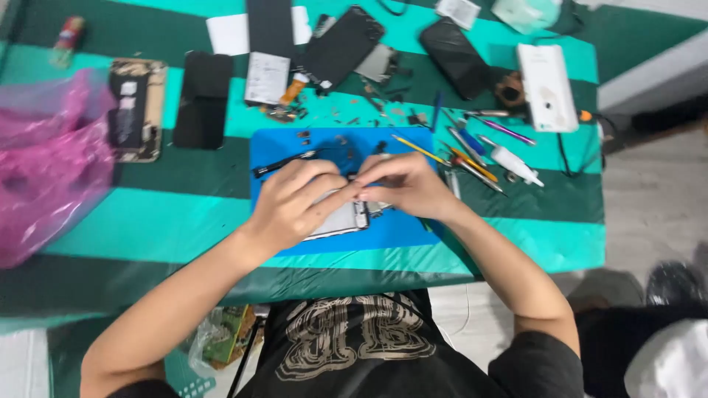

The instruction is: Installing internal components and shielding into a smartphone chassis during a repair process.

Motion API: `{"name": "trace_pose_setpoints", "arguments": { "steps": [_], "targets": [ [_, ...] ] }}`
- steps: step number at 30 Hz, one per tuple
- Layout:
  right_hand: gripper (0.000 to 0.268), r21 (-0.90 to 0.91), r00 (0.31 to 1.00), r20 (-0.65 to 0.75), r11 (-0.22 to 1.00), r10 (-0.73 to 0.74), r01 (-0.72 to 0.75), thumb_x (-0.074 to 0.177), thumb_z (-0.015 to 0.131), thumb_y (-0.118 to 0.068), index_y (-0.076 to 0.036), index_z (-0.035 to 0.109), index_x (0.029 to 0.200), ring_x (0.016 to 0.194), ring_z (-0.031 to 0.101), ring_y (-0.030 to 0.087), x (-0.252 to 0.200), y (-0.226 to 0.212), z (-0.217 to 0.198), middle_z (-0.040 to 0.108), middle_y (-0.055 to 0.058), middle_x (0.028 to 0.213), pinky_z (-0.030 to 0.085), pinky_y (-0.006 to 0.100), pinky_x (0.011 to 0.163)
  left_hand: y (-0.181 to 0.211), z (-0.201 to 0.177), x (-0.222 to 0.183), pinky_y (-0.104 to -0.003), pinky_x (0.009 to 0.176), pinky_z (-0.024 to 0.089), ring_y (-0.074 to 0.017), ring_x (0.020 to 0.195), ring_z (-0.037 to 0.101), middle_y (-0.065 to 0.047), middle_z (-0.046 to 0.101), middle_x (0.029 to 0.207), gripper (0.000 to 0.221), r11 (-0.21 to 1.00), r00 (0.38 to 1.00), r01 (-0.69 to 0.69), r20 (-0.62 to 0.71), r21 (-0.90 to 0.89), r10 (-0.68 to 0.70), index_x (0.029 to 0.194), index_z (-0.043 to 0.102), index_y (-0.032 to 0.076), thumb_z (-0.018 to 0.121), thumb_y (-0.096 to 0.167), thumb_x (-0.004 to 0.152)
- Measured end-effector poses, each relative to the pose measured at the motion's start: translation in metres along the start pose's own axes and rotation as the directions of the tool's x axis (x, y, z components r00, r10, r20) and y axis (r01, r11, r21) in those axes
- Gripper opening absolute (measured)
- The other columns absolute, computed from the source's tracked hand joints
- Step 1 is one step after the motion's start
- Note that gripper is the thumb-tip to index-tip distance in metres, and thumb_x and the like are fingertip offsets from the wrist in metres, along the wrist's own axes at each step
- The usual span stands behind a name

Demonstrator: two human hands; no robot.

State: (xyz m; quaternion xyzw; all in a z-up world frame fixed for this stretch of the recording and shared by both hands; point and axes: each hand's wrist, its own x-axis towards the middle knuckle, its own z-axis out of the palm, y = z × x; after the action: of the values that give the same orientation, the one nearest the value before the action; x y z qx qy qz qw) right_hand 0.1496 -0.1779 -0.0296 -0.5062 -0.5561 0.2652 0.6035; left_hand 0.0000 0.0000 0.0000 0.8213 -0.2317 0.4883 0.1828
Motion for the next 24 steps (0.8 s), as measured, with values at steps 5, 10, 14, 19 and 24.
{"name": "trace_pose_setpoints", "arguments": {
  "steps": [5,10,14,19,24],
  "targets": [
    [0.008,0.011,0.999,-0.038,0.999,-0.034,0.035,0.098,0.072,0.003,0.002,0.077,0.104,0.089,0.069,0.027,0.007,-0.01,0.012,0.073,0.019,0.097,0.054,0.044,0.085,-0.007,0.001,-0.008,-0.039,0.066,0.057,-0.0301,0.089,0.068,-0.01,0.067,0.093,0.016,0.992,0.994,-0.095,0.063,0.082,0.09,0.102,0.079,0.004,0.063,-0.001,0.102],
    [0.008,-0.028,0.989,-0.108,0.995,-0.098,0.095,0.099,0.073,-0.003,-0.002,0.079,0.105,0.095,0.072,0.027,0.005,0.007,0.015,0.074,0.016,0.105,0.054,0.043,0.091,-0.007,-0.004,-0.007,-0.039,0.069,0.058,-0.0277,0.093,0.069,-0.008,0.068,0.098,0.014,0.967,0.984,-0.155,0.124,0.203,0.132,0.104,0.08,0.008,0.068,0.002,0.101],
    [0.007,-0.014,0.98,-0.139,0.99,-0.139,0.139,0.097,0.077,-0.007,-0.004,0.082,0.101,0.09,0.073,0.022,0.001,0.019,0.015,0.075,0.011,0.1,0.055,0.037,0.086,-0.009,-0.001,-0.006,-0.038,0.069,0.056,-0.0301,0.093,0.068,-0.012,0.068,0.098,0.024,0.951,0.968,-0.228,0.15,0.209,0.199,0.106,0.079,0.003,0.055,0.002,0.105],
    [0.005,0.013,0.975,-0.171,0.989,-0.144,0.148,0.094,0.08,-0.007,-0.005,0.082,0.098,0.089,0.074,0.019,-0.001,0.022,0.018,0.075,0.009,0.097,0.055,0.036,0.084,-0.007,-0.002,-0.009,-0.038,0.071,0.056,-0.0288,0.095,0.067,-0.011,0.067,0.097,0.021,0.946,0.966,-0.224,0.178,0.235,0.185,0.103,0.08,0.004,0.059,0.004,0.105],
    [0.006,0.02,0.973,-0.188,0.99,-0.135,0.141,0.094,0.081,-0.006,-0.005,0.082,0.1,0.087,0.075,0.021,0.0,0.014,0.02,0.076,0.01,0.095,0.057,0.036,0.082,-0.007,0.001,-0.004,-0.035,0.07,0.055,-0.0268,0.09,0.066,-0.011,0.069,0.094,0.022,0.943,0.965,-0.255,0.113,0.212,0.235,0.101,0.082,0.003,0.061,-0.001,0.104]
  ]
}}
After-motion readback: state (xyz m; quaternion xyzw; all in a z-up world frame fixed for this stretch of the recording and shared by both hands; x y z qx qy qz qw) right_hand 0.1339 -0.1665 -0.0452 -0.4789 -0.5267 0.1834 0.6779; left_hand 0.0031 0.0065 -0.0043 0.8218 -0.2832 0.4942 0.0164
